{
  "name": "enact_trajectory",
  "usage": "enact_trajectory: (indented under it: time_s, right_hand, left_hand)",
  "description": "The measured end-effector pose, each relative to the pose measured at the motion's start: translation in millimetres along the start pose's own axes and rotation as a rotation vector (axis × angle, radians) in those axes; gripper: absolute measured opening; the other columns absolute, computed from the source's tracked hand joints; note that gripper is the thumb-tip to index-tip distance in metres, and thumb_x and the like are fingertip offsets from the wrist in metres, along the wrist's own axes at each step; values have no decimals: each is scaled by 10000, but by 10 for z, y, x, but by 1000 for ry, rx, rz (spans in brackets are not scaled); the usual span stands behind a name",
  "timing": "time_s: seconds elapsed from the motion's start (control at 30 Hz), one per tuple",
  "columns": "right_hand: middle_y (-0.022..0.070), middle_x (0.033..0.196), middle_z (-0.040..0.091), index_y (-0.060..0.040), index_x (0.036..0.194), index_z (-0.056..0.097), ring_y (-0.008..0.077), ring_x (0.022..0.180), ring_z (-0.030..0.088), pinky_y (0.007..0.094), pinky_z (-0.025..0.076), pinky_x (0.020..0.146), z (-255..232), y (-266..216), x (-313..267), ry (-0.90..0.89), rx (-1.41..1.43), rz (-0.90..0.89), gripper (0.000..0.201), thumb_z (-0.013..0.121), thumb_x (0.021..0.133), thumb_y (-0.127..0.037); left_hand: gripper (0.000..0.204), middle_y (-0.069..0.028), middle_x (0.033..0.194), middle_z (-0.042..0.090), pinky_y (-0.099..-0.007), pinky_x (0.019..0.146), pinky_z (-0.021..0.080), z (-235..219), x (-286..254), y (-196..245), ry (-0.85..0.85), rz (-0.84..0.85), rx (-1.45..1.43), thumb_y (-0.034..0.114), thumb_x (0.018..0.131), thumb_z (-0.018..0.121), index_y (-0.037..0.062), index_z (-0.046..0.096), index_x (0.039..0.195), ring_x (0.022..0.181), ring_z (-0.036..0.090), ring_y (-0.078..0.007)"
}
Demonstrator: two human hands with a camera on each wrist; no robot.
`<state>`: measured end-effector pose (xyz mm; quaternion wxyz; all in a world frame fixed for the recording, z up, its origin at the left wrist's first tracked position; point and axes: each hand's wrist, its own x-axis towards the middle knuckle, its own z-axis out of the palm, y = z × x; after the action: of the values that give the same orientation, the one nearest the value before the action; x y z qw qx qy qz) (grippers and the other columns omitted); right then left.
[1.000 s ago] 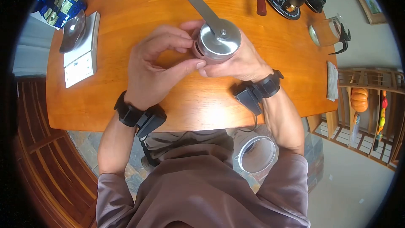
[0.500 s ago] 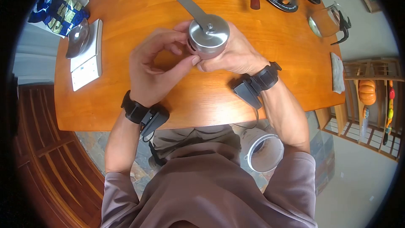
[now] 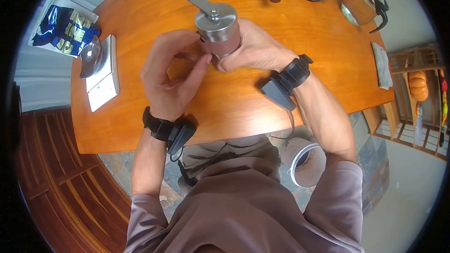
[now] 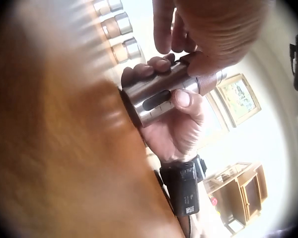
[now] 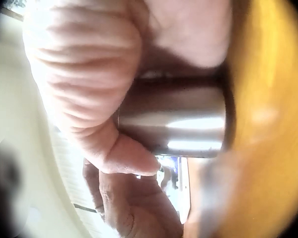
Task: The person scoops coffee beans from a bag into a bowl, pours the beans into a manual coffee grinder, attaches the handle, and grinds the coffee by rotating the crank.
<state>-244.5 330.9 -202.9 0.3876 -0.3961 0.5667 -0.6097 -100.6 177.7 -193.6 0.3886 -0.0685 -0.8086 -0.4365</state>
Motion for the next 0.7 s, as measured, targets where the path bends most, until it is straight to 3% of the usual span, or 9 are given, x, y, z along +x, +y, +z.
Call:
enact_trajectory:
  time_s: [0.1, 0.2, 0.4, 0.47, 0.53, 0.7]
  right_hand:
    - [4, 997, 658, -30, 1139, 639, 105, 891, 589, 287, 512, 808, 6, -27, -15, 7, -12, -26, 454, 743, 700, 16]
    - [7, 973, 659, -30, 1115, 634, 108, 880, 588, 287, 510, 794, -23, -30, -19, -13, -78, -28, 442, 747, 691, 14]
    - [3, 938, 659, -44, 1084, 640, 116, 862, 587, 281, 504, 786, -4, -4, -9, -27, -3, -10, 423, 743, 676, 6]
    - [1, 934, 658, -48, 1084, 641, 118, 860, 587, 282, 503, 788, -23, 7, -17, -20, -43, -34, 423, 739, 675, 3]
    - [53, 1161, 649, -56, 1220, 617, 166, 1015, 645, 336, 571, 825, -53, 11, -31, -59, -126, 49, 594, 726, 658, 105]
    - [48, 1087, 663, -36, 1196, 621, 154, 958, 651, 311, 569, 803, -57, 5, -51, -51, -99, 6, 561, 738, 659, 77]
  left_hand:
    - [332, -106, 1063, 665, -274, 732, 565, -44, 27, 74, -100, 37, 74, -84, 794, 789, 11, 683, 1094, 829, 689, -175]
    - [265, -88, 1037, 610, -313, 621, 549, -43, -1, 122, -152, 66, 211, -17, 796, 790, 53, 692, 1033, 824, 670, -221]
    - [271, -97, 960, 628, -354, 651, 527, -189, 117, 192, -310, 229, 457, -8, 777, 822, 39, 694, 1012, 795, 651, -275]
    - [255, -99, 934, 628, -349, 641, 524, -196, 107, 103, -320, 232, 374, -8, 784, 818, 40, 694, 1002, 783, 650, -275]
    - [239, -101, 908, 628, -344, 632, 521, -182, 116, 68, -330, 242, 287, -7, 791, 814, 42, 695, 992, 772, 649, -275]
    - [178, -81, 760, 653, -288, 564, 503, -192, 108, 77, -360, 185, 253, 28, 837, 808, 46, 708, 984, 616, 633, -205]
